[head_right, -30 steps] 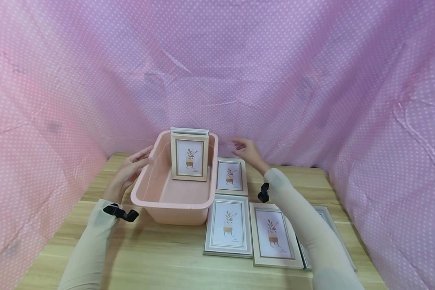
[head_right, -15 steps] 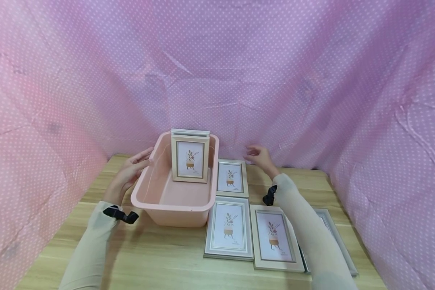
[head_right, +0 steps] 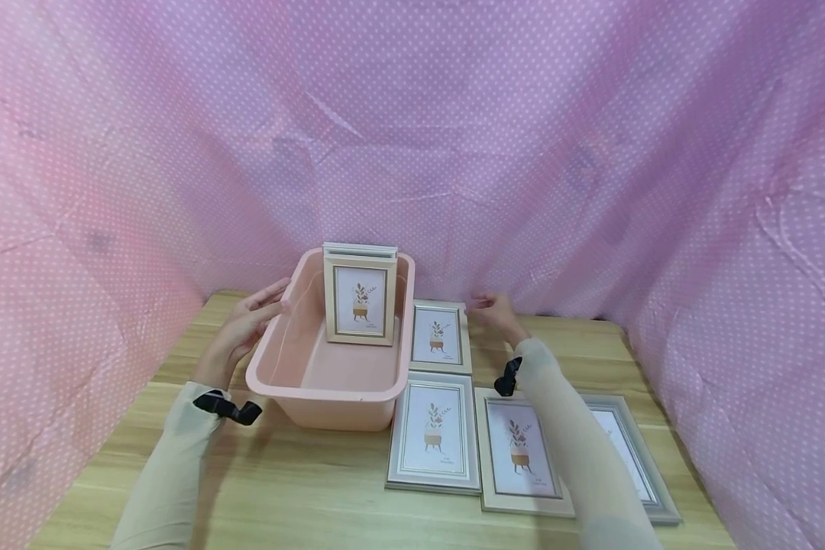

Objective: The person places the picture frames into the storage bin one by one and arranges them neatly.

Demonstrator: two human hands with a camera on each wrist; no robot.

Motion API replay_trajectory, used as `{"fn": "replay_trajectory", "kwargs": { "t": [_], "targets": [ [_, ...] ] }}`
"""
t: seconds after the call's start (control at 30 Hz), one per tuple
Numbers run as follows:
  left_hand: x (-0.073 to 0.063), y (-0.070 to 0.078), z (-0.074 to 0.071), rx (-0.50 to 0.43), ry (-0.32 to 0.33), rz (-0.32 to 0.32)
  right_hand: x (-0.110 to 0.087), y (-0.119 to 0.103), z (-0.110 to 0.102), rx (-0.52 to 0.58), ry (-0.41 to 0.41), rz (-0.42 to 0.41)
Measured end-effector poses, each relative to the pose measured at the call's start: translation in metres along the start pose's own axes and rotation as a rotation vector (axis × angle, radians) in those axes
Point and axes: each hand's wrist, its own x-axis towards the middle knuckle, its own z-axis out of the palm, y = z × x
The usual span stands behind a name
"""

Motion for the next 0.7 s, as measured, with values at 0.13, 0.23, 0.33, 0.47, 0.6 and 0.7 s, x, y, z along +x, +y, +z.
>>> {"fn": "replay_trajectory", "kwargs": {
  "t": [0.13,0.23,0.33,0.47,0.6,0.7],
  "targets": [
    [0.000,0.000,0.000,0.007,0.003,-0.007,0.004,0.009,0.003,0.007,-0.003,0.018],
    [-0.001,0.000,0.001,0.012,0.005,-0.006,0.007,0.013,0.004,0.040,-0.022,0.033],
    [0.000,0.000,0.001,0.013,0.008,-0.004,0.008,0.016,0.005,0.044,-0.041,0.038],
    [-0.001,0.000,0.001,0.019,0.017,-0.006,0.011,0.019,0.006,0.023,-0.049,0.055],
    [-0.001,0.001,0.001,0.017,0.020,-0.014,0.013,0.024,0.008,0.018,-0.048,0.082],
    [0.000,0.001,0.001,0.016,0.019,-0.014,0.014,0.028,0.010,0.045,-0.042,0.104]
  ]
}}
